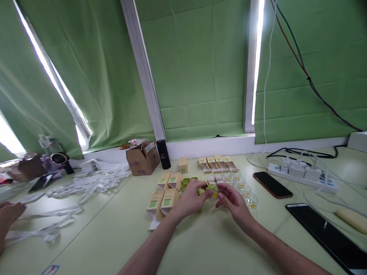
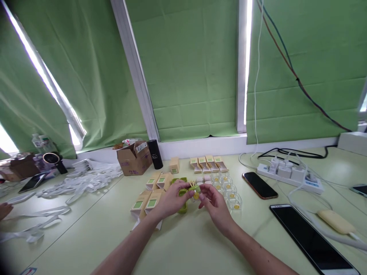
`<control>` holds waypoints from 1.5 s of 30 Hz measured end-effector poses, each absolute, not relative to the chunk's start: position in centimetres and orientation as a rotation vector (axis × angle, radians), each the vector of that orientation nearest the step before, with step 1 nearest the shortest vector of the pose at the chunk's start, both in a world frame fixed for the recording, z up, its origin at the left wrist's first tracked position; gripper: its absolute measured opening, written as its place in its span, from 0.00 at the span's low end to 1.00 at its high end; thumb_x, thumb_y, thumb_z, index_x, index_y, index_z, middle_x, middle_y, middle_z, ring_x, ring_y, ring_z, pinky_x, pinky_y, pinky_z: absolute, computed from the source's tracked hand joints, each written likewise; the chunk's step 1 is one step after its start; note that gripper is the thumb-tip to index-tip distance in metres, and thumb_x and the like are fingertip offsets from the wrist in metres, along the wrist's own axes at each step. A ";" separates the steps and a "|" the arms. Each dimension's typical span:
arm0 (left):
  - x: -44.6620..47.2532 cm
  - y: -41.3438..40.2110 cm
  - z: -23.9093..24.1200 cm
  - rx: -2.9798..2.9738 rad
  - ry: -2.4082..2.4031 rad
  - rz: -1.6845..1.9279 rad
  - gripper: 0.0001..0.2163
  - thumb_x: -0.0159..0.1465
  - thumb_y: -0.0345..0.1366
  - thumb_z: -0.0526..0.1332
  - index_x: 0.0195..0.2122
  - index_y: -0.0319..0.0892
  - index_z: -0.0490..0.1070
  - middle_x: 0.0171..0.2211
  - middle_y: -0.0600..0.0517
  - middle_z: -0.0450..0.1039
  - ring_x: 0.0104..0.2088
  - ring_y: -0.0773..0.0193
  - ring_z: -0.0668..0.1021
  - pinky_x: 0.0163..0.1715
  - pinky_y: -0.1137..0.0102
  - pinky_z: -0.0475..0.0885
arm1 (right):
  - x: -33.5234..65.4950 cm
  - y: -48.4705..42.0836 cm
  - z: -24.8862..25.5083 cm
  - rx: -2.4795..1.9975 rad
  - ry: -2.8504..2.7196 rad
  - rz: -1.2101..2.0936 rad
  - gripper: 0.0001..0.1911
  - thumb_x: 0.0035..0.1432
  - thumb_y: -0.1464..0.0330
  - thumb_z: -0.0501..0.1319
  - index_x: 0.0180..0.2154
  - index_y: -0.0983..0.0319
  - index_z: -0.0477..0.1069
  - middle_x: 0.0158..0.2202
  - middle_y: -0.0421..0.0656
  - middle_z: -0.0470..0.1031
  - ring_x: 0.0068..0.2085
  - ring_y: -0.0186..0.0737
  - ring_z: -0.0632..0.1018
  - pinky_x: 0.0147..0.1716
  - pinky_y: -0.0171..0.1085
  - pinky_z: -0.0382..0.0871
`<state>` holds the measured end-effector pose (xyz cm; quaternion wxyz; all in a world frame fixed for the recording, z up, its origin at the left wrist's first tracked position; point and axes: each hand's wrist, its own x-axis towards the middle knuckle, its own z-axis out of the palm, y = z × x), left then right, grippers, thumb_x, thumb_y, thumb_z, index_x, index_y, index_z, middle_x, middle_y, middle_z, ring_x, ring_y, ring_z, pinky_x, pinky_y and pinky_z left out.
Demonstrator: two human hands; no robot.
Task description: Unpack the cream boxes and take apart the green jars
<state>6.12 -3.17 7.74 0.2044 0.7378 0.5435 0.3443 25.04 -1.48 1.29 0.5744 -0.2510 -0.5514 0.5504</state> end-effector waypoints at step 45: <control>7.6 -4.8 3.4 2.407 0.929 1.958 0.09 0.62 0.23 0.68 0.37 0.45 0.77 0.47 0.44 0.83 0.47 0.54 0.82 0.45 0.58 0.80 | 25.8 -2.2 0.7 -0.623 -1.766 0.372 0.20 0.64 0.72 0.60 0.57 0.54 0.70 0.58 0.51 0.68 0.62 0.54 0.71 0.61 0.56 0.72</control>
